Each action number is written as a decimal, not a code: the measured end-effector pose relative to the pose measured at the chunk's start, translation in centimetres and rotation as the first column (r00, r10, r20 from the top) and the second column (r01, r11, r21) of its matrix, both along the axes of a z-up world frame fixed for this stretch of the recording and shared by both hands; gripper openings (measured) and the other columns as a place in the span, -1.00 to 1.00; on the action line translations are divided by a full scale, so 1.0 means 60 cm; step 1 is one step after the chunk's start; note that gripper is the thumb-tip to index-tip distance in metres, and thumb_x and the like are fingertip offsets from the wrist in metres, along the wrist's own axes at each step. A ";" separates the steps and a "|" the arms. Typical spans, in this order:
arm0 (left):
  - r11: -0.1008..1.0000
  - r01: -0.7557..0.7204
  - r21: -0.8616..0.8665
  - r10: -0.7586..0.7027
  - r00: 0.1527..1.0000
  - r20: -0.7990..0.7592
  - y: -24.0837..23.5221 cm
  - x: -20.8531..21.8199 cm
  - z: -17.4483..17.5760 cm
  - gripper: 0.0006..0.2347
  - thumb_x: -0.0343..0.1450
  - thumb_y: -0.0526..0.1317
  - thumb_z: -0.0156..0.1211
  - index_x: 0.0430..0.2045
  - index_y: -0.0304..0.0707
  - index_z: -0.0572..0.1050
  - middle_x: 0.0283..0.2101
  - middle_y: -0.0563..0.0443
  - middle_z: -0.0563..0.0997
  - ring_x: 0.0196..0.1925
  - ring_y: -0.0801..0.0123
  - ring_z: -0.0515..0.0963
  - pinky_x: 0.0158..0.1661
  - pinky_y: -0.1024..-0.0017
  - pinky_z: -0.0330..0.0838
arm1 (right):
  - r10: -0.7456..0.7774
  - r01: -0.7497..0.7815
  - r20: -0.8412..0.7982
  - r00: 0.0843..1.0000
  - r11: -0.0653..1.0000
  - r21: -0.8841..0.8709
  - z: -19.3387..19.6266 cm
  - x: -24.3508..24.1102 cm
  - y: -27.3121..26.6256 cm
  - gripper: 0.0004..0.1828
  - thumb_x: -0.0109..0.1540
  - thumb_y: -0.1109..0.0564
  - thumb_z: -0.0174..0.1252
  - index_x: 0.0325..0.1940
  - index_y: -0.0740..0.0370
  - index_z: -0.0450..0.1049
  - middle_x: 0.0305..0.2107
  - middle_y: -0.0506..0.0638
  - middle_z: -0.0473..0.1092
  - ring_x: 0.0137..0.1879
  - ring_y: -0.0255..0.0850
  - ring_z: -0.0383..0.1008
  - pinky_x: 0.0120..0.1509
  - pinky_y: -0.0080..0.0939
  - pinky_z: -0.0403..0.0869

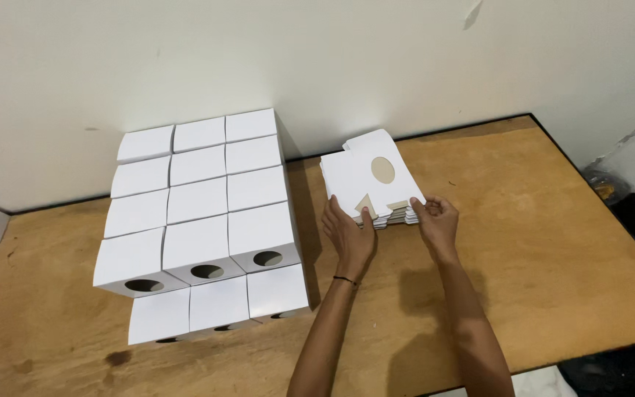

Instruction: The person assembles small white cardboard boxes by folding flat pieces along pre-scored lines and tucking flaps into slots. They handle multiple flat pieces and finished boxes, stacking the completed boxes on a wooden table.

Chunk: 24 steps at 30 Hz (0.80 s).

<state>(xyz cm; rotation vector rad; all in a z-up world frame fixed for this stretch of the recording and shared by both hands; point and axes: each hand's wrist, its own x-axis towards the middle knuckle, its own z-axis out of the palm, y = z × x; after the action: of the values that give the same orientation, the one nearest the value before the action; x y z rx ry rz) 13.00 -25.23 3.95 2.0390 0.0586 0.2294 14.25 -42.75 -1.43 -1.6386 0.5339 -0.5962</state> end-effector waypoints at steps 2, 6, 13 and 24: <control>1.000 -0.022 -0.020 0.022 1.000 0.021 -0.001 0.004 -0.009 -0.44 0.45 -0.16 0.04 0.29 -0.41 0.00 0.25 -0.39 0.14 0.32 -0.19 0.09 0.23 -0.08 -0.06 | 0.008 -0.008 -0.008 1.000 1.000 0.023 -0.017 0.008 -0.010 -0.58 0.11 0.00 0.46 -0.11 0.29 0.51 -0.39 -0.09 0.35 -0.31 -0.42 0.36 -0.24 -0.43 0.34; 0.990 -0.079 -0.121 0.081 0.997 0.015 -0.011 0.009 -0.040 -0.44 0.43 -0.16 0.08 0.29 -0.35 0.01 0.26 -0.27 0.14 0.33 -0.09 0.07 0.25 -0.06 -0.12 | 0.024 -0.022 -0.020 0.999 0.992 0.123 -0.017 0.009 -0.013 -0.62 0.15 0.00 0.42 -0.12 0.31 0.52 -0.42 -0.13 0.33 -0.31 -0.45 0.33 -0.22 -0.45 0.34; 0.971 -0.141 -0.193 0.150 0.988 0.030 -0.024 0.011 -0.043 -0.47 0.39 -0.20 0.14 0.25 -0.24 0.12 0.23 -0.18 0.16 0.33 -0.04 0.05 0.25 -0.08 -0.21 | -0.007 0.005 0.023 1.000 0.996 0.089 -0.026 0.010 -0.013 -0.74 0.19 0.06 0.39 -0.17 0.26 0.54 -0.48 -0.15 0.35 -0.38 -0.47 0.37 -0.30 -0.47 0.37; 0.931 -0.213 -0.297 0.243 0.968 0.065 -0.047 0.018 -0.069 -0.43 0.34 -0.29 0.23 0.26 -0.07 0.16 0.17 -0.07 0.26 0.22 -0.01 0.04 0.15 -0.08 -0.29 | -0.117 0.141 0.103 0.988 0.951 -0.276 -0.031 0.008 -0.010 -0.79 0.21 0.01 0.38 -0.19 0.15 0.60 -0.41 0.01 0.47 -0.23 -0.29 0.47 -0.15 -0.30 0.38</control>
<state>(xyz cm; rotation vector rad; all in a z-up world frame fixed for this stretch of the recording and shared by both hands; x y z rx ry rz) 14.10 -28.02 -0.20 1.7246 0.2540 0.4435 14.75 -43.34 -3.32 -1.8465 0.5131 -0.8689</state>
